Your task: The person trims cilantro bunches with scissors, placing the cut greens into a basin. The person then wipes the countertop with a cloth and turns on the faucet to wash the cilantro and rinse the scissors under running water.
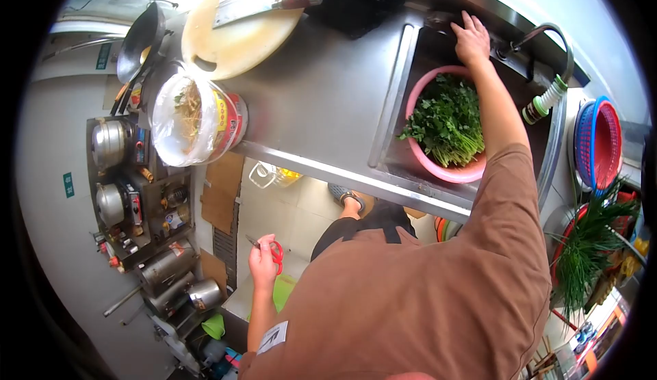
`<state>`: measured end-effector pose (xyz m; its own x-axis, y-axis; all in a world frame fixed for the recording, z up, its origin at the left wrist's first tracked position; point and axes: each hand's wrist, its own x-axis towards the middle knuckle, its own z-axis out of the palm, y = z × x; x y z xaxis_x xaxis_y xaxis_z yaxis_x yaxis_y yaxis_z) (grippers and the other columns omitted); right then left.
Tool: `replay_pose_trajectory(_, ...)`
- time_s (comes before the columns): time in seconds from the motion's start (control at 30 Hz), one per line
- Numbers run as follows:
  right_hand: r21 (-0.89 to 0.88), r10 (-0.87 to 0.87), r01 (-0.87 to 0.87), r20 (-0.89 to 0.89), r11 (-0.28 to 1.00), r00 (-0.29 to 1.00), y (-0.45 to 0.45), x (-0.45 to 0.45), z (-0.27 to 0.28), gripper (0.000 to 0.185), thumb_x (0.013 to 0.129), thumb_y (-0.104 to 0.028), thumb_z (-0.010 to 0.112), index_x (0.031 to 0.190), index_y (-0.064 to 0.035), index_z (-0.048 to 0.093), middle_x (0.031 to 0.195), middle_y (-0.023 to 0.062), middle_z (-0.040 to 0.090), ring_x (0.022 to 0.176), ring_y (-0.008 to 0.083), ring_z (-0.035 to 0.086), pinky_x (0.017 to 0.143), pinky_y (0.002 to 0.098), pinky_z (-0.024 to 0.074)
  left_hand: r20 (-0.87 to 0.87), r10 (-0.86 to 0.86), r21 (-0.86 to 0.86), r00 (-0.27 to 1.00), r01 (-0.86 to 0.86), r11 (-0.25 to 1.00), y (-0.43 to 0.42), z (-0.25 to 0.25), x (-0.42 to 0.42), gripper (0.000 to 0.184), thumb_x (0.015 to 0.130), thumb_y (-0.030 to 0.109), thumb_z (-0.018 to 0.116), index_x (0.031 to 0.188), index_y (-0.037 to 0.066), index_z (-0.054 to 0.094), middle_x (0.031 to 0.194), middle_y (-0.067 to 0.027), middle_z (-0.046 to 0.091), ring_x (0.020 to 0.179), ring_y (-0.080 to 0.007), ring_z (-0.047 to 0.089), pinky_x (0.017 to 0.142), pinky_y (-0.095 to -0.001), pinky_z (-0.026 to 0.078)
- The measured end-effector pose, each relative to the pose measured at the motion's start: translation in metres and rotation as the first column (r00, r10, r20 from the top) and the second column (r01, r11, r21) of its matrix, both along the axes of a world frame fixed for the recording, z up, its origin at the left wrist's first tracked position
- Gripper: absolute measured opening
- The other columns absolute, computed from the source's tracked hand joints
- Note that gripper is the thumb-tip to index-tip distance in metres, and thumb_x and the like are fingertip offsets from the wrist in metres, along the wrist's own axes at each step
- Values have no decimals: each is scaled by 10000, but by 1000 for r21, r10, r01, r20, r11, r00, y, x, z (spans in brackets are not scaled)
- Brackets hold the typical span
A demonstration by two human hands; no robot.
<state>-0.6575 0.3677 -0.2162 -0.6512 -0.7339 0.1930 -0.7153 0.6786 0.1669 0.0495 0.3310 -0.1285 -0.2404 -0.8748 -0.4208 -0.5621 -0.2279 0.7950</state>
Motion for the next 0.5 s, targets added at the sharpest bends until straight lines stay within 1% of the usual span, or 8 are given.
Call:
replay_pose_trajectory(0.03,-195,74,-88,-75,977,994,9,1,-11,444,814,-73,547,1229,-187,655,1413,122,509,1302,311,475,1077,407,396,-12,7,2,1000,-7,1000,1,-1,-2,296,1042,224,455,1055,-31,605,1136,-120,645,994,-157,605,867,-315,512)
replay_pose_trajectory(0.13,-477,67,-58,2,877,998,63,18,-36,426,768,-38,569,1173,-125,669,1286,127,593,1188,320,554,1023,424,444,-22,-10,-9,1000,10,1000,0,-10,-7,298,1039,223,460,1070,-33,609,1122,-118,652,993,-155,606,859,-312,510)
replay_pose_trajectory(0.17,-536,-25,49,52,842,998,85,11,-56,410,772,-55,568,1170,-84,663,1270,150,600,1172,332,562,1022,428,441,-29,-14,-7,999,14,1000,-1,-12,-10,298,1039,223,460,1070,-33,609,1122,-118,652,993,-155,606,859,-312,510)
replay_pose_trajectory(0.2,-515,-159,170,65,840,985,105,5,-65,420,781,-66,568,1194,-49,641,1265,159,595,1166,342,559,1010,435,444,-5,-39,11,999,39,999,-2,-12,-14,296,1037,223,464,1068,-29,616,1113,-115,657,990,-152,606,852,-305,507)
replay_pose_trajectory(0.23,-519,-301,350,179,780,937,121,6,-67,467,793,-83,569,1257,-35,598,1267,183,579,1160,352,551,1004,442,440,21,-66,31,998,65,997,-3,-12,-18,294,1035,223,468,1066,-24,623,1103,-111,662,987,-148,607,846,-299,505)
replay_pose_trajectory(0.33,-595,-375,384,145,706,915,160,-16,-80,537,790,-59,559,1326,-38,545,1273,184,567,1189,345,528,1043,422,408,34,-117,-6,993,117,993,-8,-12,-34,289,1032,225,476,1046,-14,638,1094,-94,668,971,-143,605,839,-298,501)
replay_pose_trajectory(0.43,-734,-160,51,-79,678,984,187,-42,-75,634,746,90,515,1368,-29,500,1261,214,558,1199,356,521,1051,435,399,49,-144,-18,988,145,989,-10,-1,-47,295,1033,228,475,1028,-10,648,1088,-75,667,952,-136,597,827,-293,493)
replay_pose_trajectory(0.5,-595,-2,-139,-230,792,973,200,-66,-43,671,735,132,475,1383,-41,487,1292,204,553,1212,354,521,1059,431,397,59,-158,-23,986,160,987,-11,7,-52,293,1033,226,475,1029,-9,650,1080,-72,668,930,-126,589,807,-287,489)
